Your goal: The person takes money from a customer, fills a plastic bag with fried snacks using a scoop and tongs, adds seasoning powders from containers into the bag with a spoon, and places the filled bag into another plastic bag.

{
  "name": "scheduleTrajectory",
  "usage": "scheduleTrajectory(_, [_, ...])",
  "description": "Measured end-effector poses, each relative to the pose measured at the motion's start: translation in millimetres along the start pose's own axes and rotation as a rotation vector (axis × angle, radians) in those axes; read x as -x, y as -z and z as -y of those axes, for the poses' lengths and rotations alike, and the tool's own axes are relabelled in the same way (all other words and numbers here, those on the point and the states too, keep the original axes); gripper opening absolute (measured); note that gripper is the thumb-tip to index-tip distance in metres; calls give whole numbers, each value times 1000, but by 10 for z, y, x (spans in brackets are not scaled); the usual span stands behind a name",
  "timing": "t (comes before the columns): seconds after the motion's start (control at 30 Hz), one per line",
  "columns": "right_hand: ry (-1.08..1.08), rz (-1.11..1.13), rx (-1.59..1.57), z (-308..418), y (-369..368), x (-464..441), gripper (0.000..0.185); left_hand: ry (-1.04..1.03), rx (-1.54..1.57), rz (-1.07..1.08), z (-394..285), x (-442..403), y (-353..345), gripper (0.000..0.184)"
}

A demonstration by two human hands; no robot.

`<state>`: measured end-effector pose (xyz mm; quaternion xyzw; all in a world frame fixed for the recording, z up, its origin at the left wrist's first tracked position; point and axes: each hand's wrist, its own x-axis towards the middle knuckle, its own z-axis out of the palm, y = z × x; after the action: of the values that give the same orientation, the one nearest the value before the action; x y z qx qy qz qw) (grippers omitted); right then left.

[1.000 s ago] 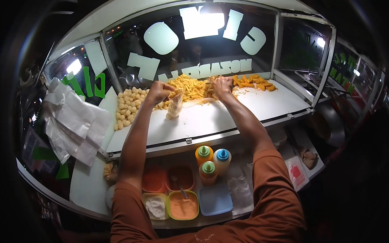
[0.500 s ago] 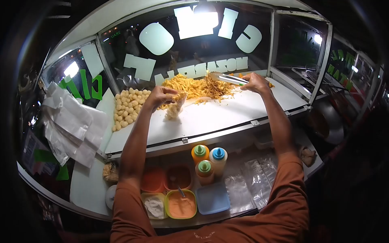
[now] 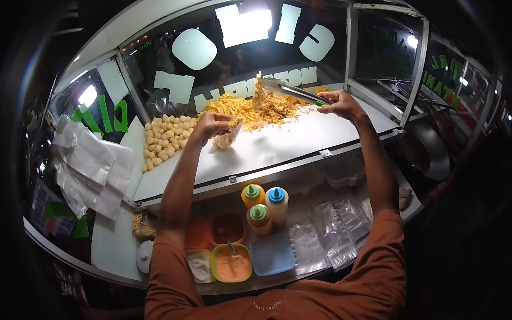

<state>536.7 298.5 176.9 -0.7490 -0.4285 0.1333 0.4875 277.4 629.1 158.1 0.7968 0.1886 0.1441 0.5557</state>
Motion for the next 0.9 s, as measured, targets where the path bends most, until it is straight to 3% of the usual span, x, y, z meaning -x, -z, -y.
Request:
scheduleTrajectory(0.1, [88, 1, 150, -128, 75, 43, 66, -66, 29, -24, 77, -80, -7, 39])
scheduleTrajectory(0.27, [-174, -15, 781, -416, -86, 211, 69, -142, 120, -66, 28, 26, 70, 41])
scheduleTrajectory(0.37, [-165, -46, 808, -249, -191, 309, 71, -95, -60, -2, -36, 109, 141, 43])
scheduleTrajectory(0.47, [-82, -35, 726, 111, -298, 396, 69, -8, -21, -9, -95, 216, 185, 45])
scheduleTrajectory(0.63, [226, -90, 1063, 429, -506, 343, 42, -151, 3, -36, -3, 339, 248, 46])
scheduleTrajectory(0.73, [116, 32, 1261, 483, -882, 69, 21, -171, -101, -69, 34, 423, 173, 41])
scheduleTrajectory(0.8, [214, 38, 1366, 314, -1210, -135, 10, -212, -102, -102, 314, 295, 160, 38])
scheduleTrajectory(0.9, [257, 21, 1422, 460, -1518, -200, 9, -220, -263, -303, 346, 306, 42, 27])
